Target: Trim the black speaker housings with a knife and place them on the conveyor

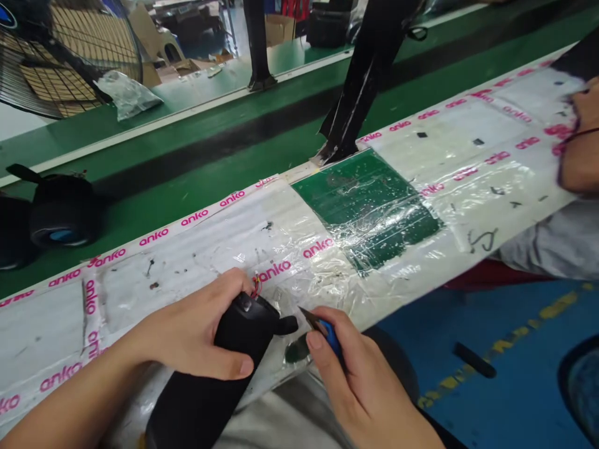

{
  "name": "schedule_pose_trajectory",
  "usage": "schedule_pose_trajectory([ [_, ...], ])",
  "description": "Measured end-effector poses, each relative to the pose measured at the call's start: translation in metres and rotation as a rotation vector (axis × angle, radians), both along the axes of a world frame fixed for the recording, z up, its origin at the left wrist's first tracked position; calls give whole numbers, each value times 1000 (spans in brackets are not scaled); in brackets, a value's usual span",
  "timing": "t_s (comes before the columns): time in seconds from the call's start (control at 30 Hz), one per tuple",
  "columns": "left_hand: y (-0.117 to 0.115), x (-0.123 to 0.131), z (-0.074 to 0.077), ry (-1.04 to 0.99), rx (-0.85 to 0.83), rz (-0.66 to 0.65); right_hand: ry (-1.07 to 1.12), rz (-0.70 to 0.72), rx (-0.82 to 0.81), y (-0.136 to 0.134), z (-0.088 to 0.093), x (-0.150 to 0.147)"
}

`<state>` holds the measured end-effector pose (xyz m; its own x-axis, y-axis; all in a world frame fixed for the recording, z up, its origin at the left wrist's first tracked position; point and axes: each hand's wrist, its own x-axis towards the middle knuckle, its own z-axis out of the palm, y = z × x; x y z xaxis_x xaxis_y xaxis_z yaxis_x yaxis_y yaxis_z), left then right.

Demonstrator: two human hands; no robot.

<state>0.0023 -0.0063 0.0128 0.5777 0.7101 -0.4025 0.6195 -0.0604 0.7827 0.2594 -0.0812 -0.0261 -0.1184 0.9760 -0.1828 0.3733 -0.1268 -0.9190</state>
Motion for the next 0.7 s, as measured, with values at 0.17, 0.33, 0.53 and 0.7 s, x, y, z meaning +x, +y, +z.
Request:
schedule_pose_trajectory([
  [0.17,0,1,2,33,82,-77,-568,414,642,11,13,-2],
  [0.33,-2,3,0,-2,111,-84,-813,480,735,14,13,-18],
  [0.53,0,2,-4,-37,136,-82,-864,450,750,1,14,-23],
  [0.7,0,4,-5,-45,140,-77,-975,470,696,-14,16,-25],
])
